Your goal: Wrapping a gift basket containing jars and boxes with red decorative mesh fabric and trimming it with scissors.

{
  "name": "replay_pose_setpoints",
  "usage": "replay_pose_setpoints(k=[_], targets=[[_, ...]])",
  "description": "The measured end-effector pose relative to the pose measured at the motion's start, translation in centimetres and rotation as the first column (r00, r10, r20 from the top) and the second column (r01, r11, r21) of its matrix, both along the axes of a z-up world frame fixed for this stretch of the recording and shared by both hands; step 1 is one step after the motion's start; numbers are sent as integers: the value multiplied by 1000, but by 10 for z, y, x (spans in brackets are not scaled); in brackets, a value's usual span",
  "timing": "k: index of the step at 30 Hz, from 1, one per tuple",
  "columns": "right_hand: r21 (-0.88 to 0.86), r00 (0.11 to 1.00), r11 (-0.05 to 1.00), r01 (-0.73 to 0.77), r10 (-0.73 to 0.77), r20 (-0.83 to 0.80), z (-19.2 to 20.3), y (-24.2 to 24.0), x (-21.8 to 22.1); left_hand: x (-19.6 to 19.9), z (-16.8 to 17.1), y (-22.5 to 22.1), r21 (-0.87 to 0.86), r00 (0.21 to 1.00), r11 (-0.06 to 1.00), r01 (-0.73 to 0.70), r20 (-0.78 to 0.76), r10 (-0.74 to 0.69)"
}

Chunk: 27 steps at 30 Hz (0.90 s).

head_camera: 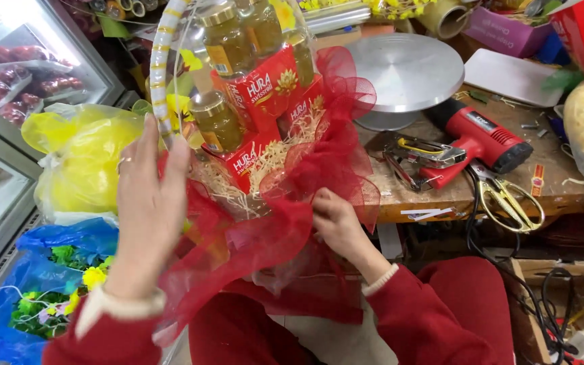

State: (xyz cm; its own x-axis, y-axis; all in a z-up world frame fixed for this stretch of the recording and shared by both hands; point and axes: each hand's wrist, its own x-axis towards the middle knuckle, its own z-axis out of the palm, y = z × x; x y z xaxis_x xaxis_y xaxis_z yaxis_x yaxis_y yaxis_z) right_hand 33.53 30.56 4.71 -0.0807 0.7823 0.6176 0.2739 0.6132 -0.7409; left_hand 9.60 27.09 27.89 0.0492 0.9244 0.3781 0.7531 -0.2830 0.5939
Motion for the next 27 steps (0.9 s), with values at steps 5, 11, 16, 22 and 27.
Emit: replay_pose_setpoints(k=[5, 11, 16, 22, 27], targets=[[-372, 884, 917, -146, -48, -465, 12, 24, -14, 43, -45, -78, 462, 972, 865, 195, 24, -232], [-501, 873, 864, 55, -285, -395, 16, 38, -20, 82, -221, -64, 57, 885, 897, 438, 148, -442], [-471, 797, 881, -42, -255, -548, -7, 55, -18, 90, -233, -8, 106, 951, 971, 215, 202, -233], [-546, 871, 838, -18, -255, -420, 19, 38, -10, 88, -215, 12, -3, 849, 991, 133, 516, -112], [-512, 943, 797, 319, -321, 88, 43, -8, 53, 88, -178, 4, -112, 744, 973, 200, 663, -76]])
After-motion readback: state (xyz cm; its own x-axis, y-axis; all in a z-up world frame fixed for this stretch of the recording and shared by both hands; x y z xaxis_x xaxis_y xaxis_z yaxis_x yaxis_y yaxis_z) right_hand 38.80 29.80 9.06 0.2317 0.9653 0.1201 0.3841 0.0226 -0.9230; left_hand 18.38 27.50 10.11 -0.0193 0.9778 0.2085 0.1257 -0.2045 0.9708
